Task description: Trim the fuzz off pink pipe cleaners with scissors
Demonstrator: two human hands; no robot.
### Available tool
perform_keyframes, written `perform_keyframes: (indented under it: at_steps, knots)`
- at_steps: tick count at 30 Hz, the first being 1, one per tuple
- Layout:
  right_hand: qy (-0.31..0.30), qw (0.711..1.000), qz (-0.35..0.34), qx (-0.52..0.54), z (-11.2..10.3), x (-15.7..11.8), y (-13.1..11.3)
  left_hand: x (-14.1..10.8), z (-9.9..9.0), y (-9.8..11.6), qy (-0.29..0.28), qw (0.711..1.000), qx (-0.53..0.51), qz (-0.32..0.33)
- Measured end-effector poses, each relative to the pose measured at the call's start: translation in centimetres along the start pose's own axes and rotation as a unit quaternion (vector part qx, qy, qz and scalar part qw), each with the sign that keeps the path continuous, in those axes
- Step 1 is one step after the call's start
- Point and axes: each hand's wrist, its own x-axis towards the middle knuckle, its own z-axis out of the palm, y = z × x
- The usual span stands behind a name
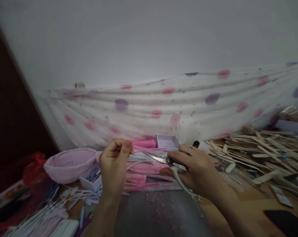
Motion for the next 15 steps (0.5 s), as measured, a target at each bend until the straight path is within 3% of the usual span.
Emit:
perform_keyframes:
  at_steps: [15]
  knots:
    - [-0.010, 1.000, 0.009, 0.011, 0.30, -0.15, 0.38, 0.30, -0.07, -0.10, 0.023, 0.999, 0.009, -0.033]
